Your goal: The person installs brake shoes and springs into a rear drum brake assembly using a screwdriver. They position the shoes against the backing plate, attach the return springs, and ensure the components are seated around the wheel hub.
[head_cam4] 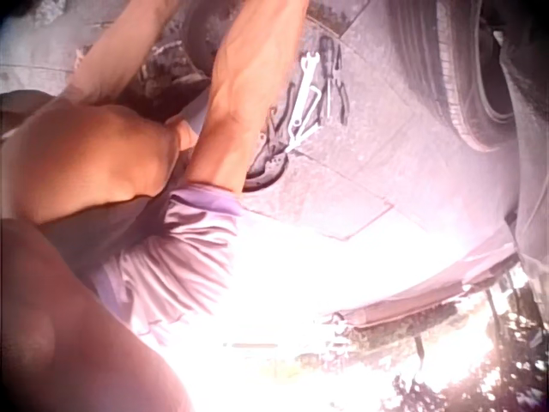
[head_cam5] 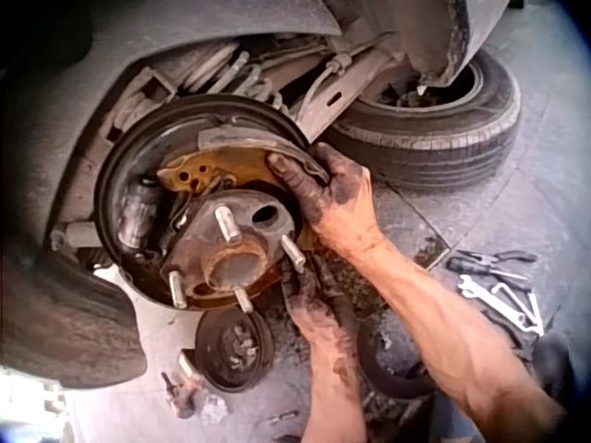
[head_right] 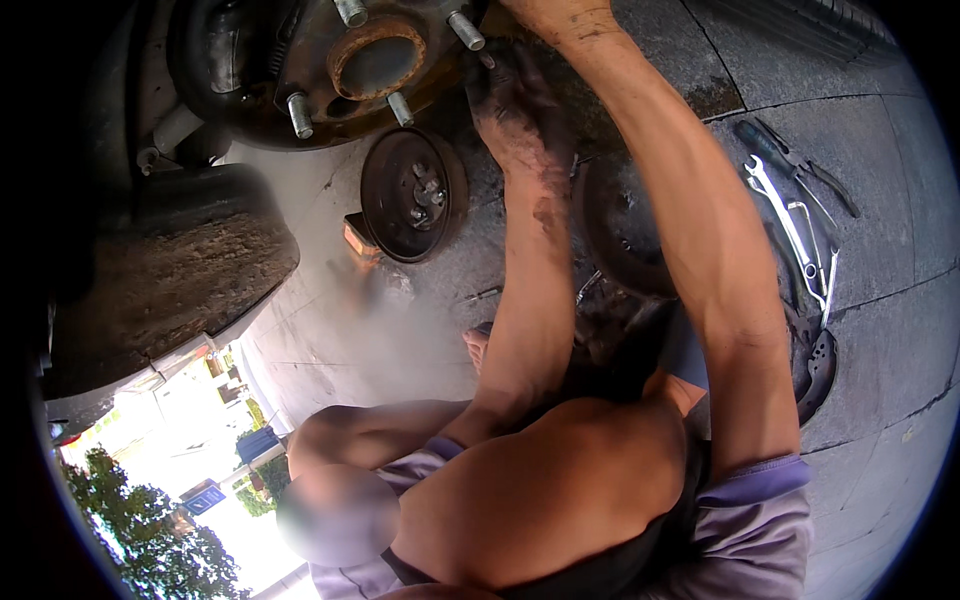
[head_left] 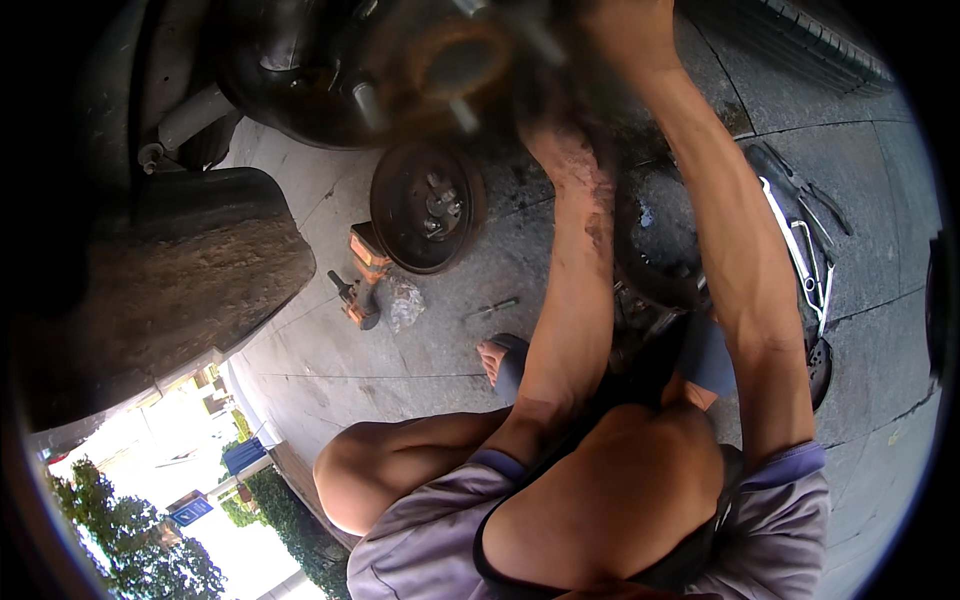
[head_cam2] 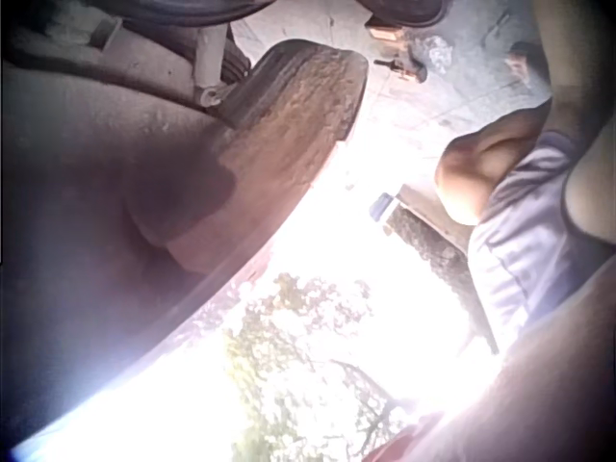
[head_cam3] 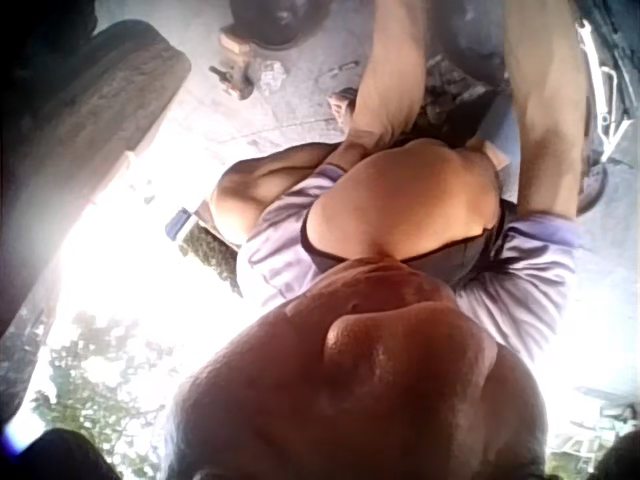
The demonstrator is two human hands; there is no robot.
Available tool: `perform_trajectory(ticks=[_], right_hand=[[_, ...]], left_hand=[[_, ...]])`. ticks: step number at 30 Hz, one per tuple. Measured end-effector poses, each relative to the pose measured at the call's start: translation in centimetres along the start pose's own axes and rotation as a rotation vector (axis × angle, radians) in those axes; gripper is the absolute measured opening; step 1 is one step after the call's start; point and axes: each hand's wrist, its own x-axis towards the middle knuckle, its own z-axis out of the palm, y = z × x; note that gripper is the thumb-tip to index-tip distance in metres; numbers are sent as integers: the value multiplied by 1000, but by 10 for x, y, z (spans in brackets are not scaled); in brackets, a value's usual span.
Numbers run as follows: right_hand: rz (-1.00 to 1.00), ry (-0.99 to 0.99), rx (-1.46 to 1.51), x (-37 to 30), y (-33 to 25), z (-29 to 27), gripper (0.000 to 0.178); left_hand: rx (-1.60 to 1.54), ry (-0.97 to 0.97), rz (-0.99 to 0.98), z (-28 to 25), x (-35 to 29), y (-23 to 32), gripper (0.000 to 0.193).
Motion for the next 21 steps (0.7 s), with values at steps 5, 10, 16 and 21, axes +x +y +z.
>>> perform_trajectory(ticks=[5, 10, 16, 21], right_hand=[[-45, 63, 47, -3, 13, 6, 47], [-41, 50, 28, -1, 10, 9, 53], [-17, 86, -9, -7, 10, 13, 50], [-31, 93, 116, -5, 14, 13, 45]], left_hand=[[220, 6, 14, -6, 0, 0, 24], [238, -25, 41, -9, 5, -1, 24], [1272, -127, 545, -23, 7, 3, 25], [660, 15, 124, -25, 11, -10, 23]])
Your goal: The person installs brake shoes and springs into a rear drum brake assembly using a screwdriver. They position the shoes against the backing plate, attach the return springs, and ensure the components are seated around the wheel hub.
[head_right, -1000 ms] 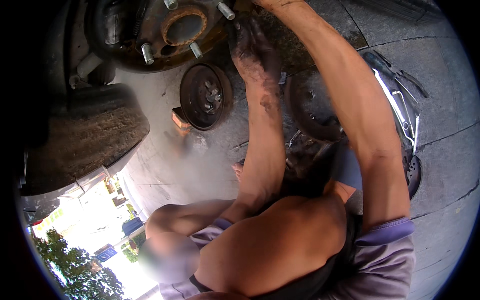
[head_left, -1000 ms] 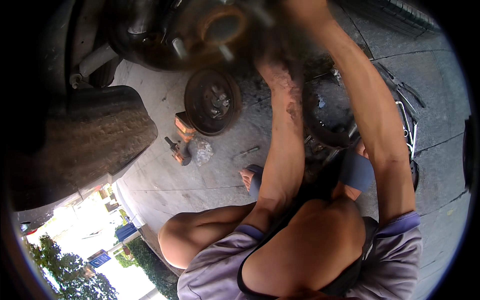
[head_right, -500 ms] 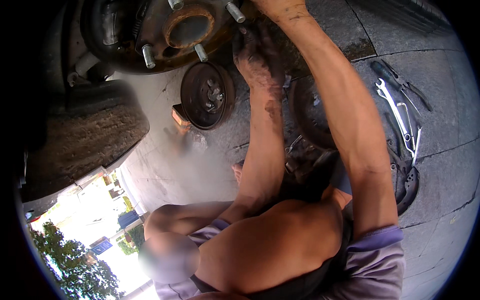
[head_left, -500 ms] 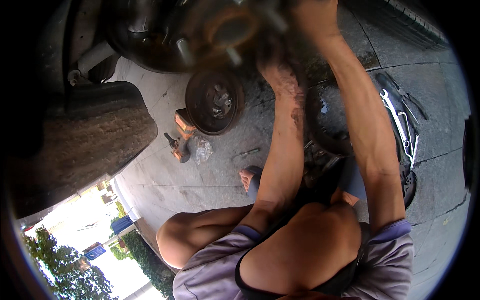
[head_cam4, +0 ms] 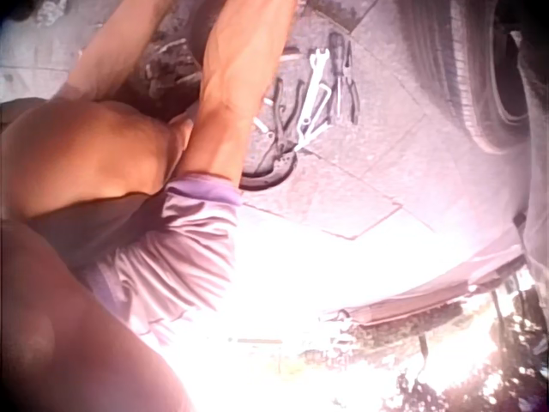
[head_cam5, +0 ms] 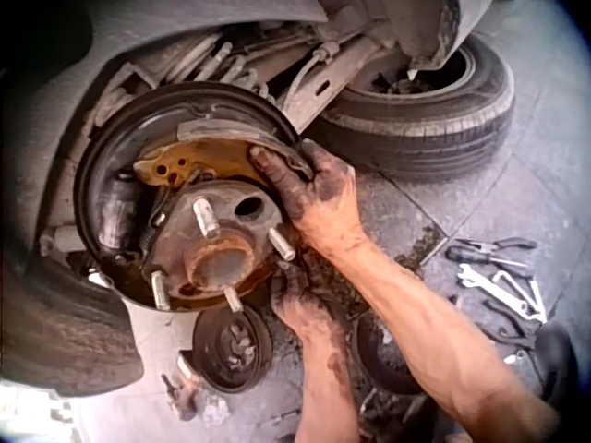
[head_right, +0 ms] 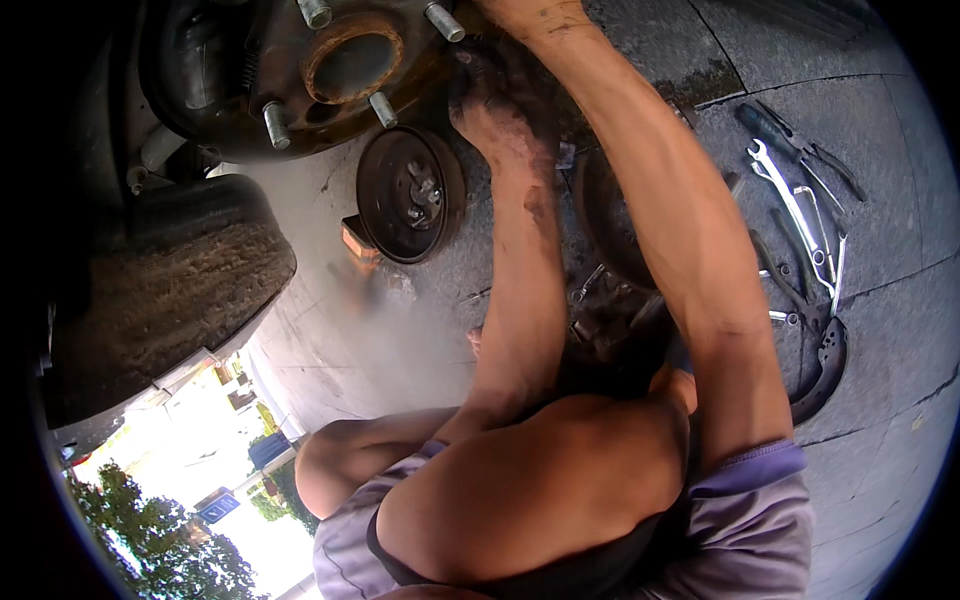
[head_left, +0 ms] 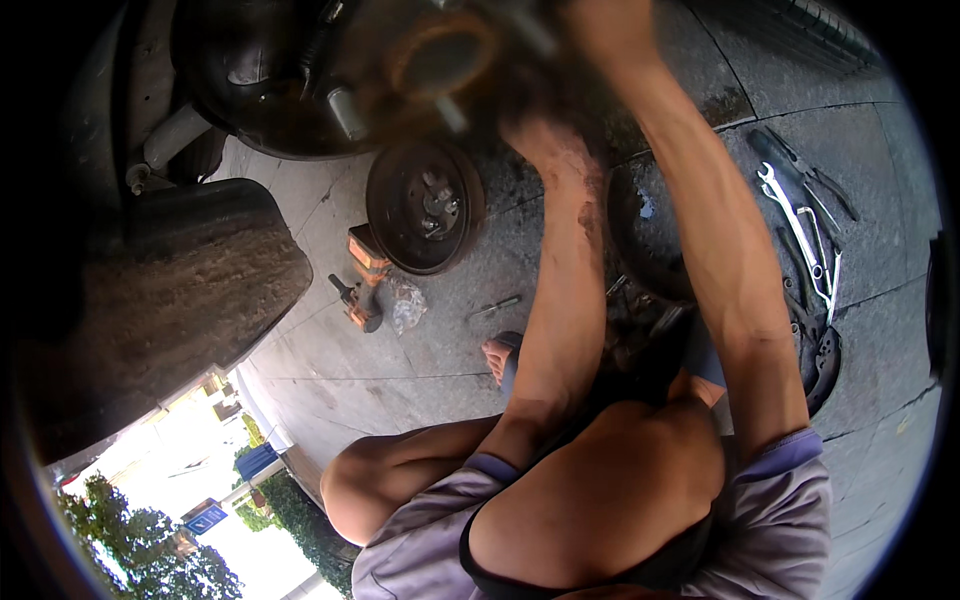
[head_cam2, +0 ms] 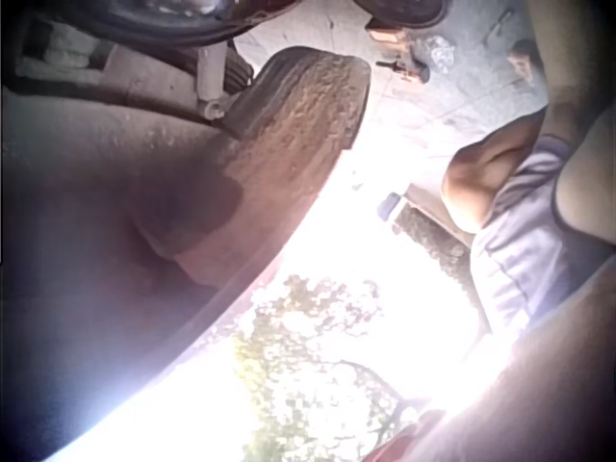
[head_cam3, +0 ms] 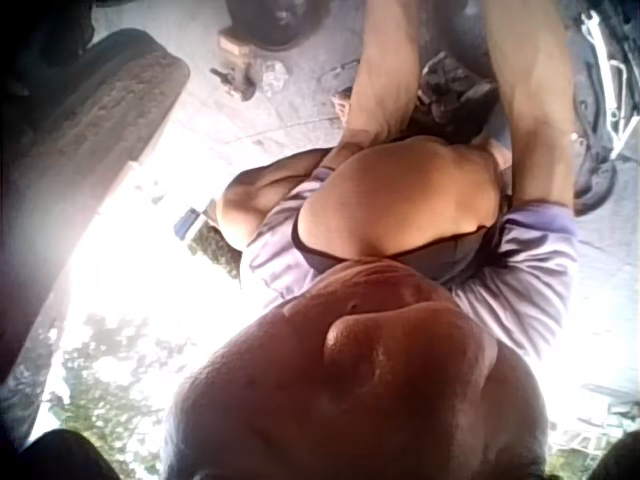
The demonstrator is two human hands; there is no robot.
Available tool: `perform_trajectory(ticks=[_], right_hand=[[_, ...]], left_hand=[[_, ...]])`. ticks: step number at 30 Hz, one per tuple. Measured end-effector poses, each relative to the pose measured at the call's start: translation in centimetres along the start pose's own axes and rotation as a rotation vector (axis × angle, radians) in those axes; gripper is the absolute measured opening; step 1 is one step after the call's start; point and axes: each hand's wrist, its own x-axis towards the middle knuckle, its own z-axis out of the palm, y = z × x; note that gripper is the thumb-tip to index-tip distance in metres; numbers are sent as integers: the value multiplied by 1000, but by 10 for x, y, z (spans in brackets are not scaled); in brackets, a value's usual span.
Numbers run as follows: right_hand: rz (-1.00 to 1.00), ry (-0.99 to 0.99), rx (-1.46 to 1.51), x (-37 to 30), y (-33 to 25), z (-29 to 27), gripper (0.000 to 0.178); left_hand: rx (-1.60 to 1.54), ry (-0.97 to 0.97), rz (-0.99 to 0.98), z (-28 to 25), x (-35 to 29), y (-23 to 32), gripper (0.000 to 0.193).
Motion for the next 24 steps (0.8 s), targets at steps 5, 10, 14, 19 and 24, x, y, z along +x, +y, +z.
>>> perform_trajectory(ticks=[5, 10, 14, 19, 24], right_hand=[[116, -38, 5, -1, -7, -1, 44], [27, -7, -23, -3, -3, -10, 43], [-10, -20, -23, -4, -3, -5, 43], [-75, -6, 45, 2, 0, -3, 40], [-118, -9, 20, -1, 16, -9, 41]], left_hand=[[418, -39, 172, -9, 10, -6, 15], [-257, 18, -103, 5, -6, 5, 13], [276, -29, 191, -3, 3, 0, 15], [214, 22, 161, -1, 13, -11, 17], [1324, -162, 666, -7, 4, -11, 17]])
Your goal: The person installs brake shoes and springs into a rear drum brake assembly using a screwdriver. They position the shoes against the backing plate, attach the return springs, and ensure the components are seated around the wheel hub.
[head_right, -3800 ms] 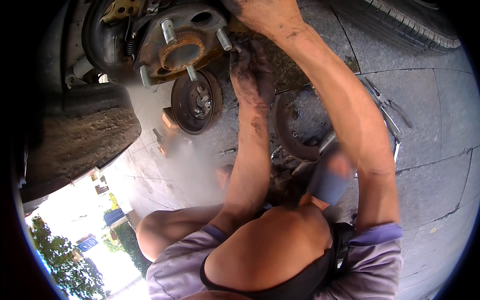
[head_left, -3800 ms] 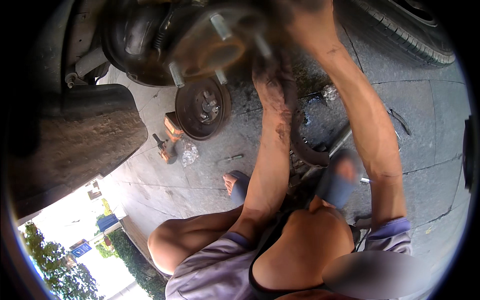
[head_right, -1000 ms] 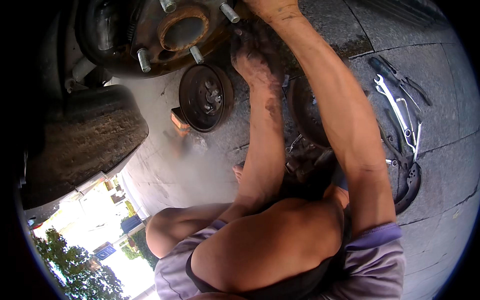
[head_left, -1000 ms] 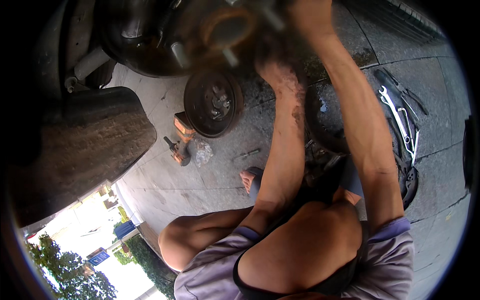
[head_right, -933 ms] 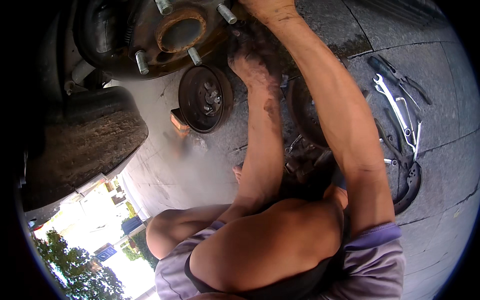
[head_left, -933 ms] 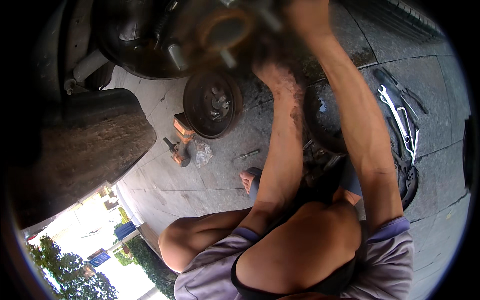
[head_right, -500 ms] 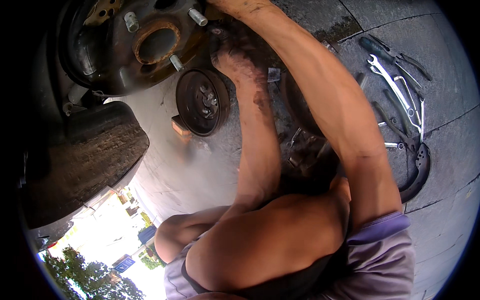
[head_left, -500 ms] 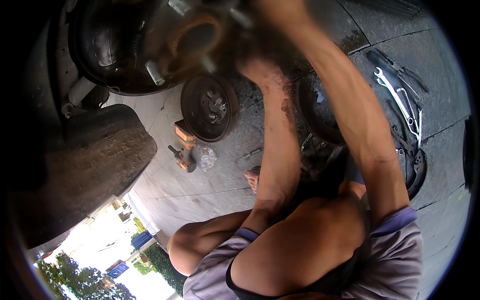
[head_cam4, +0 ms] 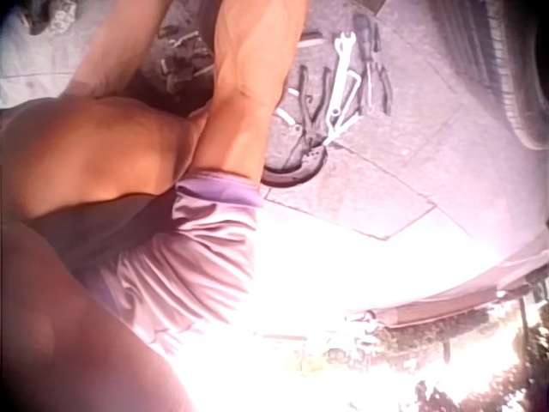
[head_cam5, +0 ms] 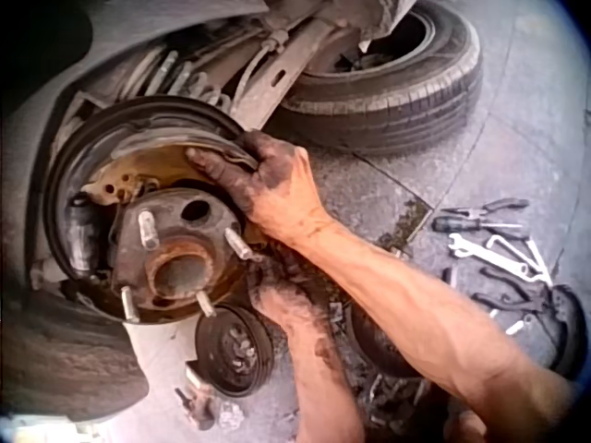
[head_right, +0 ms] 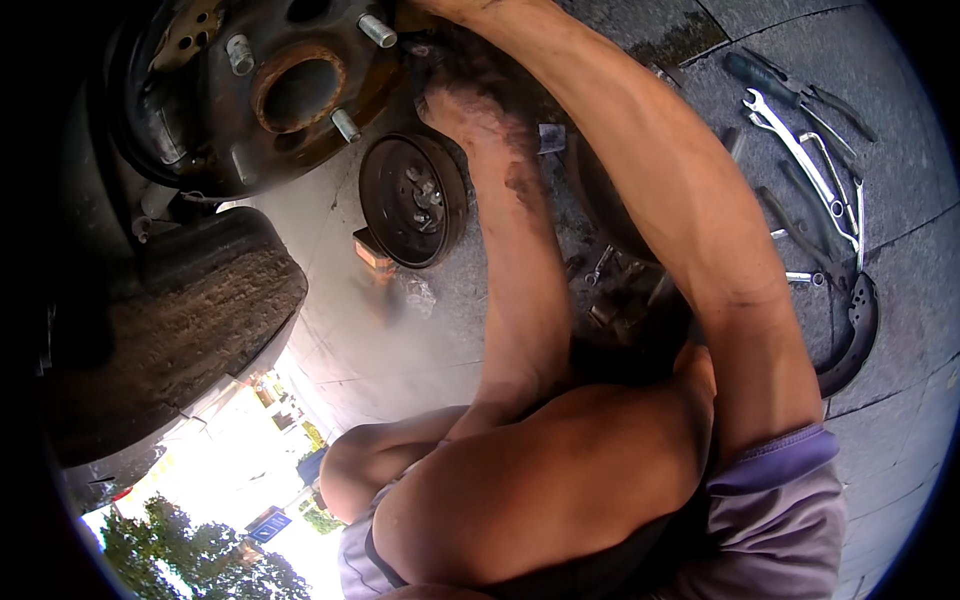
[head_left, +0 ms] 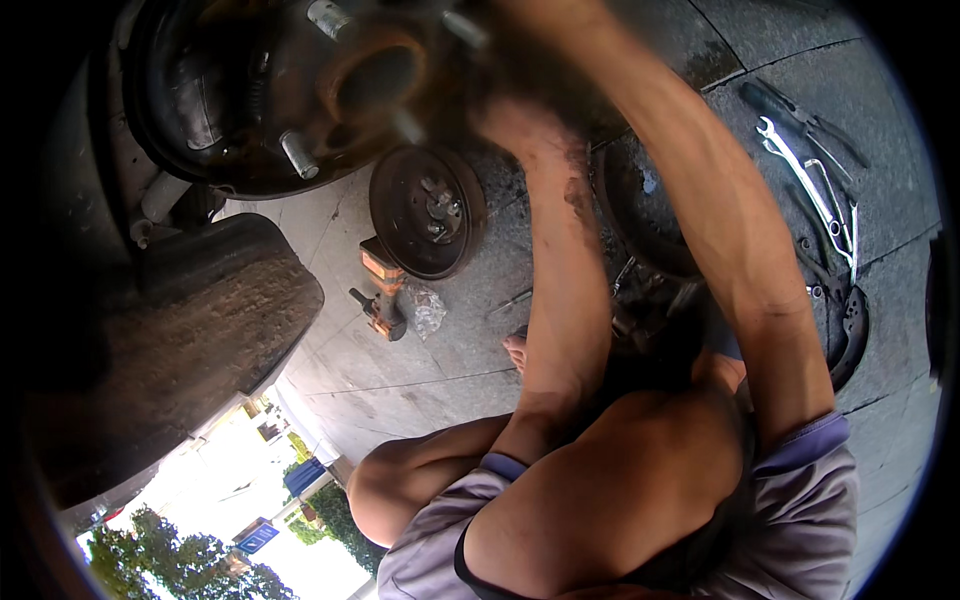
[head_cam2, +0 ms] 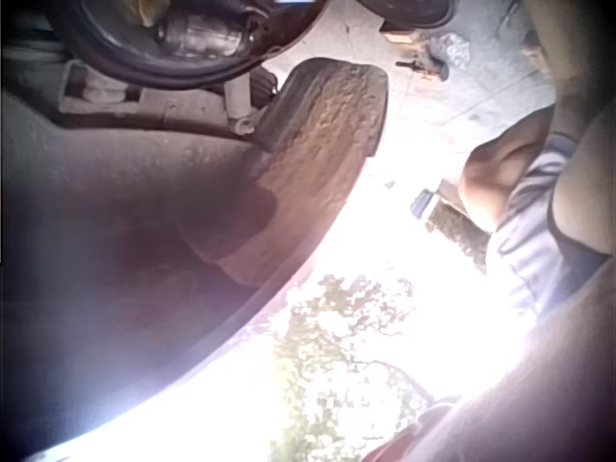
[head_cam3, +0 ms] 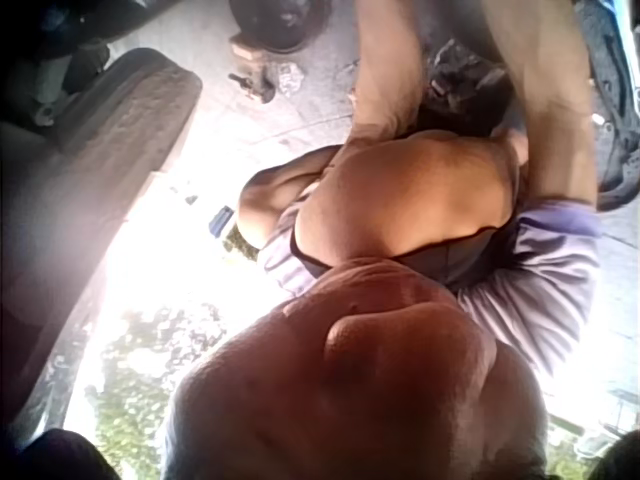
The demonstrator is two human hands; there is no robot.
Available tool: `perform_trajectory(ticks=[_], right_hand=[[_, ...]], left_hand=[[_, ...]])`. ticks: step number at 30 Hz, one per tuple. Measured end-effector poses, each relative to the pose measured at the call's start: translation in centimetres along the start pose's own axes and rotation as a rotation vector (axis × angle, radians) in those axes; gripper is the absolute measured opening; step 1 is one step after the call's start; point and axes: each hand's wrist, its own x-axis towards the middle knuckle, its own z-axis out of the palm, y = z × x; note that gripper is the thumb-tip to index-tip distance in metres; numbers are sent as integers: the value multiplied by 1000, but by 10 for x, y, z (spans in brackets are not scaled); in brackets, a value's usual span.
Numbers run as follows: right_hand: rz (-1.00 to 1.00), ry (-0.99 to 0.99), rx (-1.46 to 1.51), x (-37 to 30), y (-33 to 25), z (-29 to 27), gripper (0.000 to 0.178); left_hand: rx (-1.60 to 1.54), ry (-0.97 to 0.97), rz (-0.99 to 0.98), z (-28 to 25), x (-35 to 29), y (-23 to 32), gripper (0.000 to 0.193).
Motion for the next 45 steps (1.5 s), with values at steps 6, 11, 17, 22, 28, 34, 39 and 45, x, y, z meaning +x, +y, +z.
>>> perform_trajectory(ticks=[6, 11, 17, 22, 28, 34, 39, 45], right_hand=[[-52, -7, -48, 7, -16, 21, 41], [-35, 6, -175, -2, 1, -5, 41], [-75, 53, -114, -1, -8, 4, 38], [-96, 42, -71, 1, -5, 6, 38], [-71, -36, -40, 2, -5, 4, 40], [-139, -115, -51, 15, 2, -12, 41], [-60, -217, -175, 22, 3, -5, 41], [-328, -132, -372, 11, 28, -14, 33]], left_hand=[[-441, 401, -286, 28, 11, -28, 16], [-88, 77, -66, 12, 1, -1, 19], [-310, 12, -168, 10, 8, -19, 16], [-1197, 168, -653, 6, 11, -10, 14], [-1435, 121, -683, -2, 11, -9, 20], [-1394, 82, -641, -5, 11, -8, 37], [-1232, -36, -730, -19, 17, -11, 39], [-433, -512, 1, -94, 16, 14, 29]])
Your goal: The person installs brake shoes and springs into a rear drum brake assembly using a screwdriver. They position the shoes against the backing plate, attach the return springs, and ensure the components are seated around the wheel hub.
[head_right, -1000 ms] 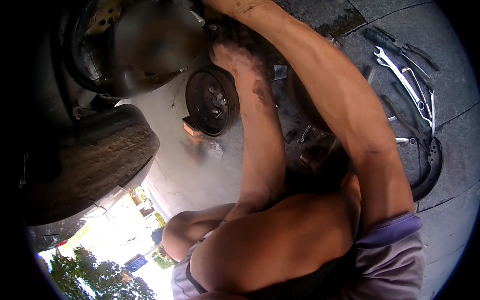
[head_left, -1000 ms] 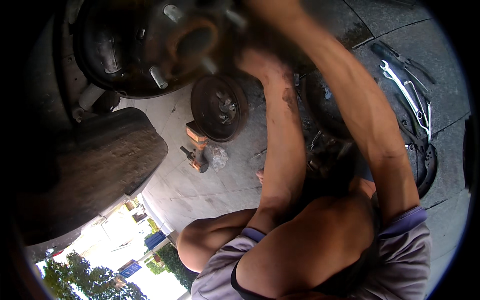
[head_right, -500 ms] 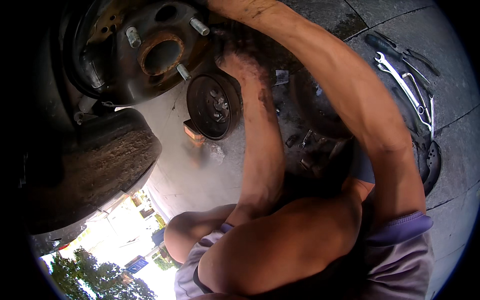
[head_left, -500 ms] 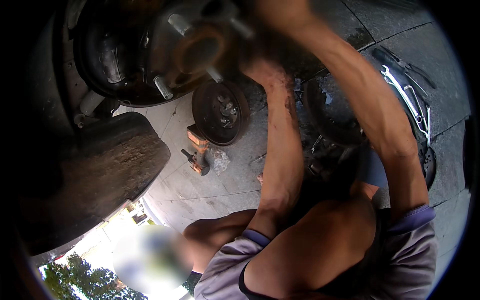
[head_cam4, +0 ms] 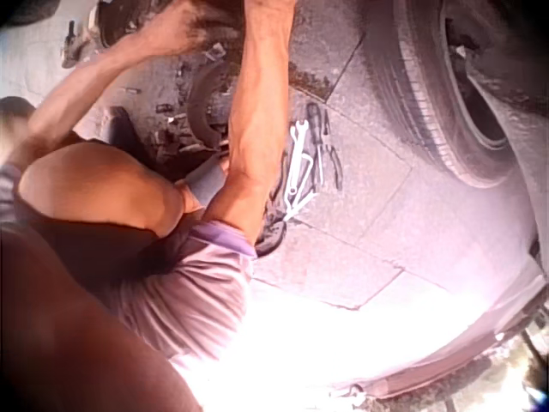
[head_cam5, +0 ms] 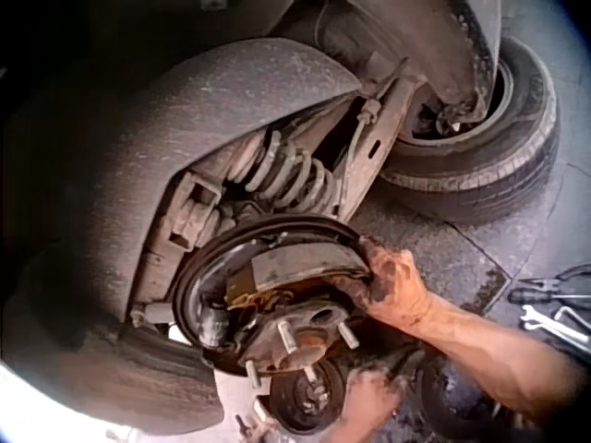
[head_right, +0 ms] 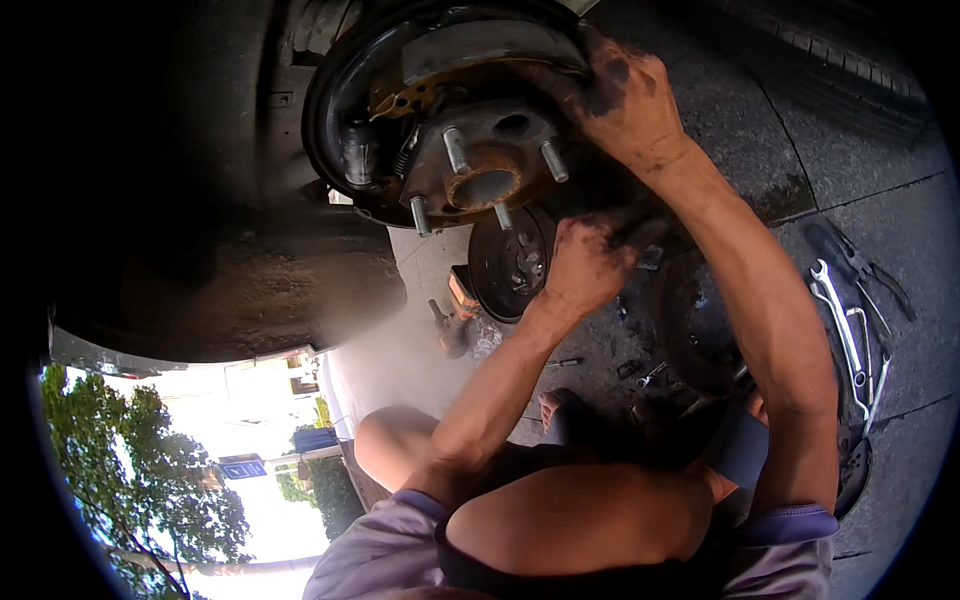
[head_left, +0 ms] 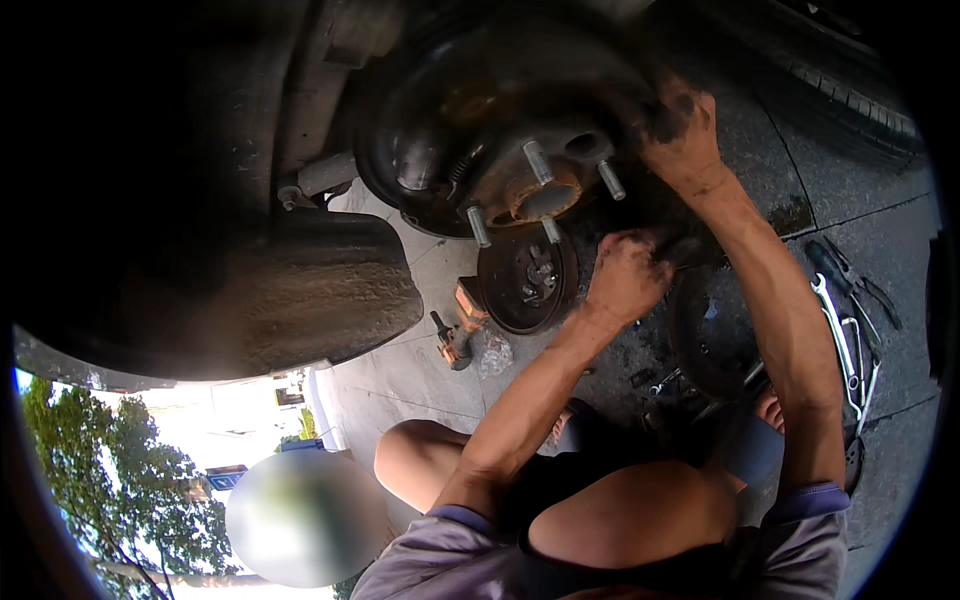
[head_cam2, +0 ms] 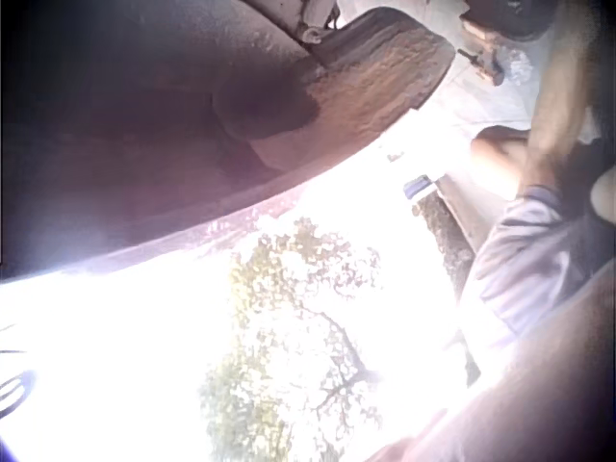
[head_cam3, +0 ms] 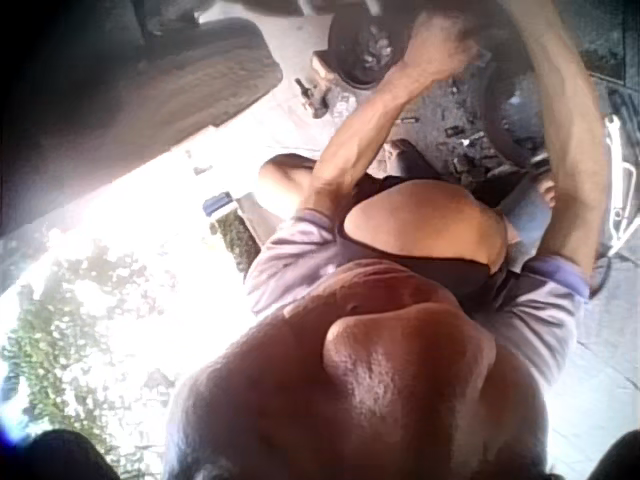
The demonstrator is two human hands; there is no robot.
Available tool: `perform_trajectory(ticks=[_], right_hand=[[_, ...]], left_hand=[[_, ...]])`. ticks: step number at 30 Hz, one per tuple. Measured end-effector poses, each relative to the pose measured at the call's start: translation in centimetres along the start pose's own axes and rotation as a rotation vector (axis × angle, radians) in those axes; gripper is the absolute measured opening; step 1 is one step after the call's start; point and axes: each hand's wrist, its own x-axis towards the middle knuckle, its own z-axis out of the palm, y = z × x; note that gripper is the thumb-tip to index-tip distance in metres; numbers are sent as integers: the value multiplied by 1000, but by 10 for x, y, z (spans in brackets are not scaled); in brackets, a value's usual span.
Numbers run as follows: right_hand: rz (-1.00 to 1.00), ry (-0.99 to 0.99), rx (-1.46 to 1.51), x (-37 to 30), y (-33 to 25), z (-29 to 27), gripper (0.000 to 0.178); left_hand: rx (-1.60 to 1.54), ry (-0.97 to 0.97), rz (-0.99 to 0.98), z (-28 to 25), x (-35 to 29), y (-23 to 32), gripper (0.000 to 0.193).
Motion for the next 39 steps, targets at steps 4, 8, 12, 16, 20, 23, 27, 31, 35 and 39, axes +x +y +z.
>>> perform_trajectory(ticks=[4, 8, 12, 16, 20, 23, 27, 31, 35, 39], right_hand=[[176, 47, 89, 7, -20, 0, 36], [182, 76, 54, 4, -34, 12, 34], [38, 131, -138, 5, -17, 9, 32], [167, 138, -76, 5, -27, 9, 33], [158, 117, -89, 3, -26, 7, 33], [71, 107, -127, 8, -27, 1, 33], [244, 154, 23, 25, -51, 4, 35], [153, 141, -13, 17, -33, 7, 36], [119, 125, -90, 20, -36, 7, 36], [63, 88, -192, 24, -38, 0, 34]], left_hand=[[467, 224, 702, -108, -14, 29, 31], [829, 434, 636, -193, 21, 40, 50], [801, 374, 413, -231, 69, 28, 92], [753, 180, 326, -237, 82, 9, 90], [698, 358, 280, -227, 83, 10, 69], [644, 383, 277, -222, 83, 12, 66], [528, 490, 433, -228, 79, -3, 59], [659, 510, 387, -222, 76, -11, 48], [384, 395, 348, -232, 78, -9, 46], [440, 404, 367, -230, 82, -13, 47]])
